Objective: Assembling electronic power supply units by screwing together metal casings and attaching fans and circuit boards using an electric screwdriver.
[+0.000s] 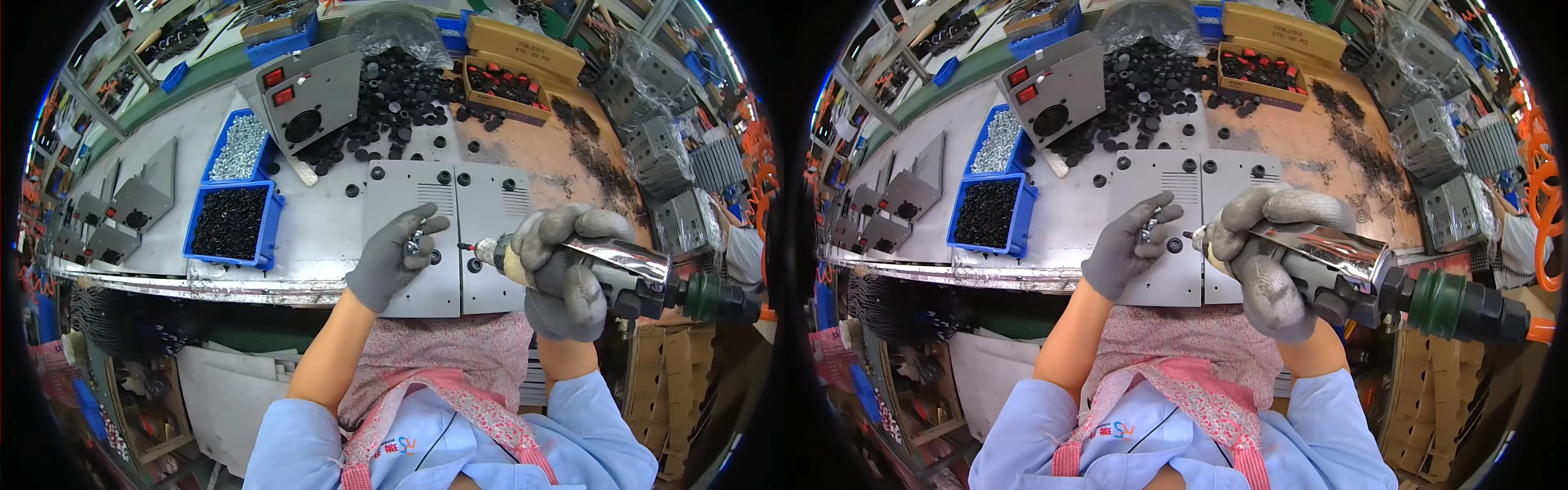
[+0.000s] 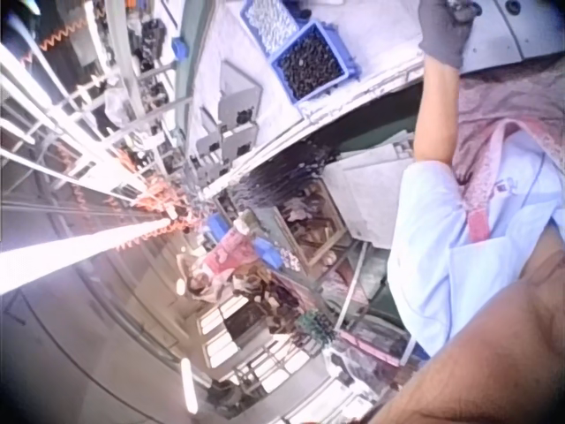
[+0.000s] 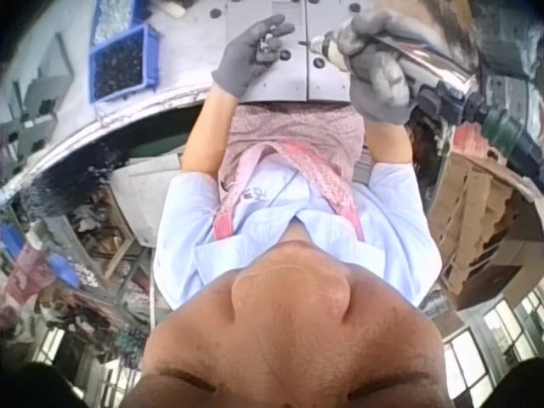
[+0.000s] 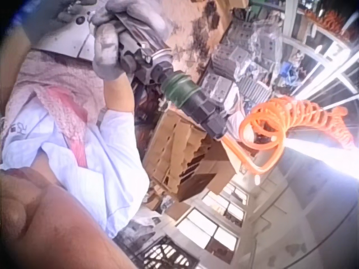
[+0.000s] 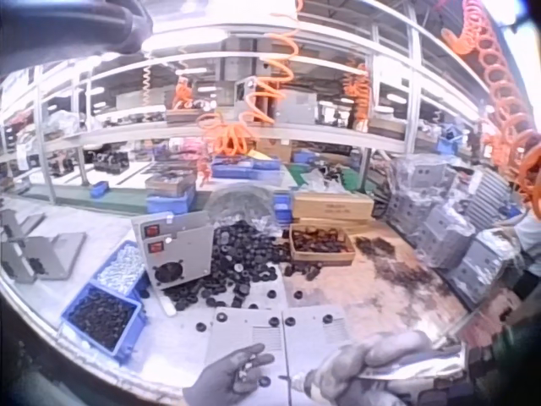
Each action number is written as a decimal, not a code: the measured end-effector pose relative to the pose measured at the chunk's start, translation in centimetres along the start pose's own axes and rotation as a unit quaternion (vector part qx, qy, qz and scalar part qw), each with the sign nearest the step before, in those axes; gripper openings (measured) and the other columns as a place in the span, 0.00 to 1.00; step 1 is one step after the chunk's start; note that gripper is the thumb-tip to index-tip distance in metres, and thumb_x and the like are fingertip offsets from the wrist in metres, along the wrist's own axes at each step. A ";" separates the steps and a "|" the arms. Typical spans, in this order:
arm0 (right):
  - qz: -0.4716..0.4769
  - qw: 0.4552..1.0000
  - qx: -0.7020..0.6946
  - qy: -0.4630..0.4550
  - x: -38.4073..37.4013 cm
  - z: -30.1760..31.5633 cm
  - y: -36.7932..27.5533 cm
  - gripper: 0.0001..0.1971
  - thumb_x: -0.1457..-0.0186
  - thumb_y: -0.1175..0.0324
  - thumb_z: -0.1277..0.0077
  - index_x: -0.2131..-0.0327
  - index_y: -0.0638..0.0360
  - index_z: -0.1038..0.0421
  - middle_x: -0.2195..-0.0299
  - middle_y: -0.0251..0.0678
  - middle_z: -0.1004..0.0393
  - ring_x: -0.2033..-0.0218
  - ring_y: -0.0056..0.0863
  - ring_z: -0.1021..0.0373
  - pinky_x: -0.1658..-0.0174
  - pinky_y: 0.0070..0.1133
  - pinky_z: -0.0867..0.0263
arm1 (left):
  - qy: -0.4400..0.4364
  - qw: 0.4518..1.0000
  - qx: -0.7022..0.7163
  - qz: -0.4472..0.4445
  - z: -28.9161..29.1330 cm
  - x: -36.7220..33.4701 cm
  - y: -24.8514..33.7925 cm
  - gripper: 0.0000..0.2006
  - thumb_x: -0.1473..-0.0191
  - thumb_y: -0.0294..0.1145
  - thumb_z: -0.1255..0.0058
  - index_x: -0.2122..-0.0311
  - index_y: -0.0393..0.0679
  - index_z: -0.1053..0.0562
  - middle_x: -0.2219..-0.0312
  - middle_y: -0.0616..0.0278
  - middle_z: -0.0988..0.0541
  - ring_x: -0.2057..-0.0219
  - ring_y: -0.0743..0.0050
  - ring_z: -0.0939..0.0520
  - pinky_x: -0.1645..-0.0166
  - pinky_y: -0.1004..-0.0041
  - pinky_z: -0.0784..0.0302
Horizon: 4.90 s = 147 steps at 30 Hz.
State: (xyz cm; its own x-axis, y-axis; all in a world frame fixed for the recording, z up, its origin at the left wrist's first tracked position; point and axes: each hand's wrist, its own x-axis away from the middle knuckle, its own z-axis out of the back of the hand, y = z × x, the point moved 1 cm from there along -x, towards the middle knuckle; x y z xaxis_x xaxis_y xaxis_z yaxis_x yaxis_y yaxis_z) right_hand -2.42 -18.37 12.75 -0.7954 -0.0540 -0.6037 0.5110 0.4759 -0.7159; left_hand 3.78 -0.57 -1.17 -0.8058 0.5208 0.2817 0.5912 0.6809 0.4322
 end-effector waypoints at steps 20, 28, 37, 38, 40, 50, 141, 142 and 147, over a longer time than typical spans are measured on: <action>0.062 0.998 0.008 0.005 1.1 0.9 0.2 0.25 0.49 0.64 0.42 0.52 0.59 0.43 0.61 0.48 0.33 0.67 0.30 0.31 0.61 0.32 0.30 | -0.014 0.998 -0.067 -0.006 -2.3 1.4 -2.2 0.18 0.47 0.36 0.47 0.55 0.39 0.34 0.69 0.66 0.31 0.79 0.89 0.34 0.82 0.90 0.41; 0.087 0.994 0.059 -0.004 0.4 0.4 0.8 0.21 0.49 0.65 0.47 0.52 0.57 0.41 0.64 0.42 0.33 0.71 0.26 0.32 0.66 0.28 0.34 | -0.081 0.996 -0.039 0.027 -3.0 1.8 -1.9 0.14 0.43 0.40 0.52 0.60 0.38 0.33 0.78 0.68 0.30 0.87 0.89 0.39 0.88 0.88 0.47; 0.081 0.995 0.030 -0.042 0.5 0.7 1.2 0.25 0.49 0.62 0.43 0.52 0.58 0.42 0.63 0.46 0.33 0.68 0.30 0.32 0.62 0.33 0.32 | -0.073 0.996 0.003 0.044 -3.4 1.4 -2.2 0.17 0.43 0.47 0.54 0.62 0.40 0.33 0.81 0.70 0.32 0.88 0.89 0.40 0.88 0.88 0.48; 0.079 0.995 0.025 -0.053 0.6 0.8 1.1 0.26 0.49 0.61 0.42 0.52 0.59 0.43 0.62 0.48 0.33 0.66 0.32 0.32 0.60 0.34 0.31 | -0.073 0.996 0.007 0.047 -3.4 1.3 -2.2 0.18 0.43 0.47 0.55 0.62 0.40 0.33 0.82 0.70 0.33 0.88 0.89 0.40 0.88 0.88 0.48; 0.089 0.994 0.030 -0.064 0.4 1.0 1.2 0.27 0.50 0.61 0.42 0.52 0.59 0.43 0.62 0.49 0.33 0.66 0.33 0.31 0.61 0.34 0.31 | -0.069 0.997 -0.010 0.038 -3.5 1.1 -2.2 0.18 0.42 0.48 0.55 0.63 0.40 0.33 0.82 0.71 0.33 0.88 0.89 0.40 0.88 0.88 0.48; 0.133 0.985 0.066 -0.088 0.0 1.5 2.1 0.26 0.49 0.59 0.43 0.53 0.60 0.42 0.66 0.49 0.31 0.69 0.33 0.30 0.64 0.32 0.31 | 0.006 0.993 -0.114 -0.008 -4.7 0.9 -1.4 0.13 0.42 0.43 0.54 0.64 0.42 0.32 0.81 0.71 0.30 0.90 0.91 0.42 0.89 0.89 0.51; 0.124 0.991 0.049 -0.006 2.3 3.6 -1.6 0.26 0.49 0.64 0.43 0.52 0.63 0.44 0.62 0.50 0.32 0.67 0.30 0.29 0.62 0.27 0.29 | -0.066 0.995 -0.050 0.049 -3.4 -0.6 -4.2 0.16 0.41 0.32 0.56 0.50 0.38 0.37 0.63 0.60 0.27 0.78 0.86 0.32 0.82 0.89 0.40; 0.132 0.990 0.057 -0.005 2.4 3.6 -1.6 0.26 0.49 0.64 0.42 0.52 0.64 0.44 0.62 0.50 0.32 0.67 0.31 0.29 0.63 0.26 0.28 | -0.068 0.995 -0.055 0.040 -3.4 -0.5 -4.5 0.16 0.42 0.33 0.56 0.50 0.37 0.37 0.64 0.59 0.27 0.78 0.86 0.33 0.81 0.89 0.41; 0.147 0.987 0.065 -0.020 2.3 4.3 -1.0 0.28 0.50 0.63 0.41 0.51 0.64 0.44 0.62 0.52 0.32 0.68 0.31 0.29 0.64 0.25 0.29 | -0.080 0.993 -0.075 0.046 -4.5 -0.1 -4.8 0.16 0.44 0.38 0.51 0.56 0.40 0.35 0.69 0.65 0.28 0.79 0.89 0.35 0.83 0.91 0.44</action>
State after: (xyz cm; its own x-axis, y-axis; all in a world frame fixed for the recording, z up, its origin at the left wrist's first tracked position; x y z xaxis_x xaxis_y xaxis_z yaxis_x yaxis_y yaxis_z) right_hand -3.35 -22.76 10.54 -0.5947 0.0335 -0.8032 0.7568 0.3603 -0.5453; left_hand 0.92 -6.19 0.57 -0.7261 0.6603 0.1919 0.6409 0.5487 0.5369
